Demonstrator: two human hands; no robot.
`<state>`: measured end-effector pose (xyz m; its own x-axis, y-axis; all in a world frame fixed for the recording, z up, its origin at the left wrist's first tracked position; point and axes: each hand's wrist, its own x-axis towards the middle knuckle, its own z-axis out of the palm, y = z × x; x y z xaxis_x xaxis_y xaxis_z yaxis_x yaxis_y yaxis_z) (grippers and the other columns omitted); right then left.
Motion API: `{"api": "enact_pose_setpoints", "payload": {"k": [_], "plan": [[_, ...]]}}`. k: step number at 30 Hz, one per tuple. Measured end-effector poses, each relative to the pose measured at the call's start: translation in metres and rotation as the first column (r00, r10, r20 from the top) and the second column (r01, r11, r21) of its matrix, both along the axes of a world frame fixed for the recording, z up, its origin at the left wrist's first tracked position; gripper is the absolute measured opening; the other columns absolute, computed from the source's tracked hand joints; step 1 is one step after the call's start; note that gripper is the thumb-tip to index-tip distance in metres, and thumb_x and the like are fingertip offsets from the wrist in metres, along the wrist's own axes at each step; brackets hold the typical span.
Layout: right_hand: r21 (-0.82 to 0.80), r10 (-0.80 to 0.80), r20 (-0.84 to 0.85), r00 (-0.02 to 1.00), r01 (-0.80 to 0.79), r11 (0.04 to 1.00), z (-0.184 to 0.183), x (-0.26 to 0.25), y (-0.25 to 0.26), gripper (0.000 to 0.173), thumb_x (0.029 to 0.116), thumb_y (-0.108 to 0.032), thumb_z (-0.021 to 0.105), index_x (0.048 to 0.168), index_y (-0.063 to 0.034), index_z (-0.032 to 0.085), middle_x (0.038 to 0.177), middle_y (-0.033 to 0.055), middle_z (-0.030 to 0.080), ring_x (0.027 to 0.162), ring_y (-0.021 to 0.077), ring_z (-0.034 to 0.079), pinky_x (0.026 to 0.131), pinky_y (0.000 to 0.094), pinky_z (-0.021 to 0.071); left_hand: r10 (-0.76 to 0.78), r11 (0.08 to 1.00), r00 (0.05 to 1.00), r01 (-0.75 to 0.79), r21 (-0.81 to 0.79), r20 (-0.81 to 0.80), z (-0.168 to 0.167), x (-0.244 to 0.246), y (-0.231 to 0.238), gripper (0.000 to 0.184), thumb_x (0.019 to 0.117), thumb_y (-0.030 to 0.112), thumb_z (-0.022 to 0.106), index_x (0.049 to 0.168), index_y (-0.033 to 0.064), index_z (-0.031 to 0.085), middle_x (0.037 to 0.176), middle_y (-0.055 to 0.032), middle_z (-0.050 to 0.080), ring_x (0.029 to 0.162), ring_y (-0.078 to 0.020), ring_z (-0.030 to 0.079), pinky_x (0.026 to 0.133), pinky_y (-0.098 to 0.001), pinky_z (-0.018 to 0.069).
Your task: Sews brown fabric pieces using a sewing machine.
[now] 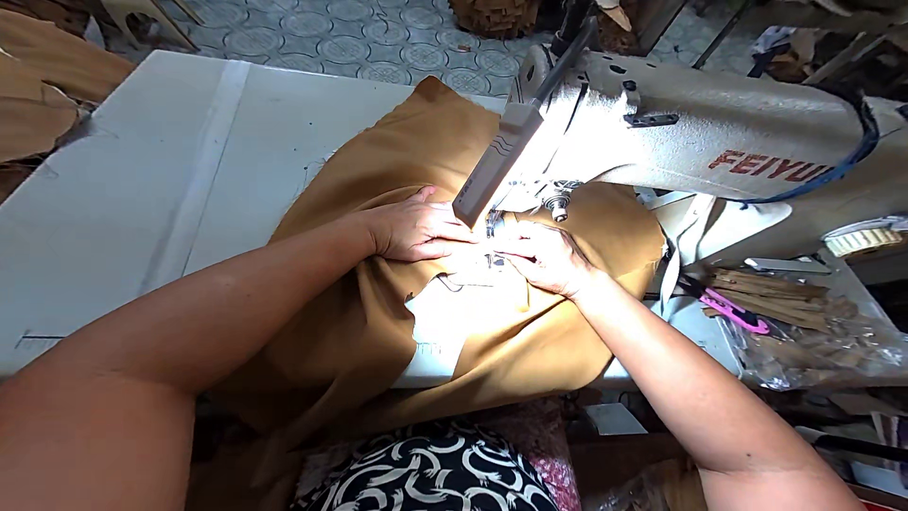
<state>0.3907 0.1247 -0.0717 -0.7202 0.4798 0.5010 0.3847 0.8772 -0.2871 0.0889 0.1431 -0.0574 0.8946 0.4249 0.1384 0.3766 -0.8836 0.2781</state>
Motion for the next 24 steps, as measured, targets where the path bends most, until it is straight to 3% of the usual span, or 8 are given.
{"api": "enact_pose_setpoints", "payload": {"k": [7, 15, 17, 18, 19, 21, 23, 24], "plan": [[-0.039, -0.049, -0.014, 0.999, 0.048, 0.998, 0.001, -0.002, 0.010, 0.025, 0.0932, -0.014, 0.058, 0.097, -0.0063, 0.082, 0.088, 0.0139, 0.072, 0.086, 0.0273, 0.070, 0.077, 0.0430, 0.0555, 0.060, 0.997, 0.998, -0.061, -0.042, -0.022, 0.010, -0.001, 0.011, 0.054, 0.1020, 0.041, 0.031, 0.139, 0.0222, 0.066, 0.153, 0.0021, 0.055, 0.153, -0.0282, 0.035, 0.117, -0.0731, 0.0183], [-0.182, -0.156, 0.077, 0.985, 0.168, 0.969, 0.012, -0.007, 0.008, 0.023, 0.0954, -0.007, 0.059, 0.104, -0.0029, 0.080, 0.094, 0.0184, 0.073, 0.093, 0.0329, 0.069, 0.088, 0.0486, 0.0532, 0.096, 0.992, 0.989, -0.105, -0.077, -0.109, 0.024, 0.001, 0.012, 0.053, 0.1009, 0.038, 0.037, 0.145, 0.0205, 0.060, 0.158, -0.0050, 0.049, 0.154, -0.0319, 0.031, 0.118, -0.0722, 0.0164], [-0.239, -0.284, 0.139, 0.949, 0.310, 0.920, 0.026, -0.012, -0.007, 0.025, 0.0989, -0.010, 0.059, 0.113, -0.0041, 0.079, 0.108, 0.0218, 0.073, 0.107, 0.0377, 0.068, 0.098, 0.0507, 0.0501, 0.109, 0.993, 0.991, -0.111, -0.028, -0.079, 0.027, 0.007, 0.018, 0.045, 0.1013, 0.028, 0.043, 0.136, 0.0115, 0.068, 0.146, -0.0113, 0.060, 0.143, -0.0330, 0.048, 0.117, -0.0604, 0.0327], [-0.220, -0.360, 0.184, 0.915, 0.395, 0.892, 0.030, -0.013, -0.017, 0.026, 0.1002, -0.013, 0.059, 0.118, -0.0062, 0.077, 0.115, 0.0226, 0.071, 0.114, 0.0395, 0.065, 0.100, 0.0538, 0.0492, 0.122, 0.992, 0.993, -0.122, 0.034, 0.003, 0.029, 0.012, 0.022, 0.037, 0.0996, 0.019, 0.047, 0.121, 0.0047, 0.074, 0.128, -0.0152, 0.070, 0.126, -0.0332, 0.063, 0.108, -0.0539, 0.0459], [-0.202, -0.421, 0.225, 0.879, 0.464, 0.862, 0.035, -0.013, -0.032, 0.030, 0.1014, -0.017, 0.058, 0.127, -0.0079, 0.072, 0.126, 0.0240, 0.065, 0.121, 0.0409, 0.060, 0.103, 0.0561, 0.0470, 0.140, 0.986, 0.987, -0.147, 0.078, 0.083, 0.034, 0.019, 0.025, 0.028, 0.0987, 0.012, 0.051, 0.106, -0.0006, 0.075, 0.110, -0.0187, 0.073, 0.109, -0.0346, 0.069, 0.098, -0.0517, 0.0518], [-0.198, -0.443, 0.103, 0.890, 0.455, 0.868, 0.040, -0.010, -0.075, 0.039, 0.0941, -0.017, 0.062, 0.130, -0.0041, 0.069, 0.134, 0.0218, 0.061, 0.127, 0.0353, 0.057, 0.107, 0.0505, 0.0463, 0.167, 0.967, 0.963, -0.202, 0.158, 0.213, 0.045, 0.033, 0.028, 0.020, 0.0966, 0.007, 0.057, 0.096, -0.0056, 0.073, 0.098, -0.0227, 0.071, 0.099, -0.0387, 0.069, 0.092, -0.0543, 0.0509], [-0.331, -0.340, -0.124, 0.932, 0.285, 0.900, 0.041, -0.001, -0.129, 0.033, 0.0901, -0.022, 0.067, 0.114, -0.0011, 0.075, 0.120, 0.0131, 0.072, 0.118, 0.0182, 0.066, 0.099, 0.0343, 0.0544, 0.245, 0.960, 0.954, -0.264, 0.099, 0.173, 0.063, 0.045, 0.020, 0.025, 0.0971, 0.008, 0.058, 0.112, -0.0064, 0.072, 0.121, -0.0241, 0.070, 0.123, -0.0402, 0.062, 0.107, -0.0587, 0.0396], [-0.455, -0.197, -0.208, 0.958, 0.083, 0.887, 0.040, 0.008, -0.153, 0.030, 0.0939, -0.025, 0.064, 0.109, -0.0022, 0.076, 0.111, 0.0073, 0.075, 0.111, 0.0087, 0.068, 0.096, 0.0265, 0.0568, 0.325, 0.946, 0.943, -0.324, -0.027, 0.076, 0.080, 0.052, 0.007, 0.031, 0.1005, 0.008, 0.058, 0.126, -0.0075, 0.066, 0.137, -0.0245, 0.062, 0.139, -0.0389, 0.050, 0.116, -0.0589, 0.0279]]}}
